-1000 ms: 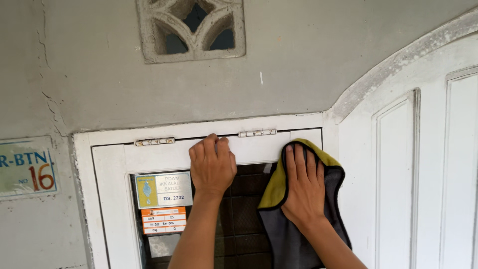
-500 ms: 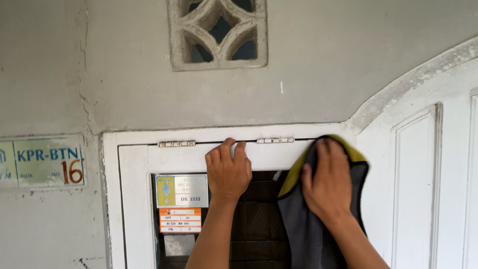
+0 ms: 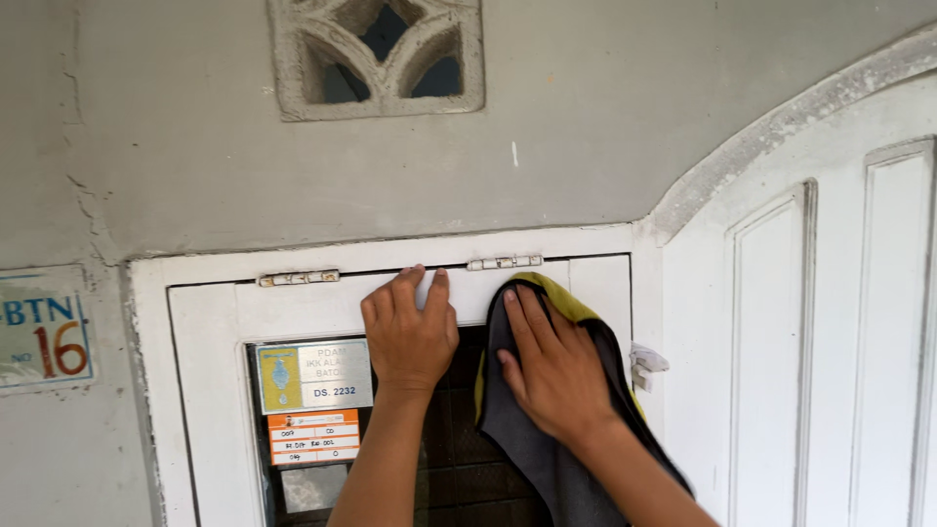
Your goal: The person cleans a small window in a white door by spraying it with a cleaning solution and wiping the glass and frame with a cloth.
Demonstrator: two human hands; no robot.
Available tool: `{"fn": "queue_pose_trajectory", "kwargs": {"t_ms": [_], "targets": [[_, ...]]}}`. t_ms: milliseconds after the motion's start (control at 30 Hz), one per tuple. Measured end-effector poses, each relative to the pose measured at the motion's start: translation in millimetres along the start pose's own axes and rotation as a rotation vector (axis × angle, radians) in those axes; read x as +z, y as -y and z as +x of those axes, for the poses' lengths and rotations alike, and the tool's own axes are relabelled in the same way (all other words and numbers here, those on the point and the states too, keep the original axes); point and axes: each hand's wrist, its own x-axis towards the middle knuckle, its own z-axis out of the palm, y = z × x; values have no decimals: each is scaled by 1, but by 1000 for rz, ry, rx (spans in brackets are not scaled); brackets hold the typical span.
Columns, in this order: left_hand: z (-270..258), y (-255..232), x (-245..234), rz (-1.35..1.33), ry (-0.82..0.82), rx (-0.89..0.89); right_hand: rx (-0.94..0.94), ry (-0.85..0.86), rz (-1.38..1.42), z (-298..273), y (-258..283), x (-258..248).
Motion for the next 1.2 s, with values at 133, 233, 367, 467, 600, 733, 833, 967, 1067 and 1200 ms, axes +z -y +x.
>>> {"fn": "queue_pose_trajectory", "kwargs": {"t_ms": [133,233,367,467,600,733,833,967,1067,1200], "targets": [[0,-1,-1,13,-16,5,-5,-243,-95,-3,-40,-12],[0,-3,-1,34,-8,7,75,-329,-143,-6,-58,-17],[-1,-5,1,44,-7,1,140,-278,-119,-4,-53,-18],[-2,-4,1,63,-4,8,153,-259,-113,3,-38,-14],[-2,-4,1,52,-6,8,52,-275,-116,7,-25,-11],[-3,-3,2,48,6,8,-109,-214,-213,4,-29,-10],[-4,-2,2,42,8,5,-105,-172,-183,2,-48,-21],[-3,-2,1,25,10,7,19,-244,-312,-1,-65,-29],[-3,-2,2,33,12,5,7,-290,-213,-7,-66,-27],[-5,-2,3,43,27,2,9,-239,-228,-29,-62,-9]]}}
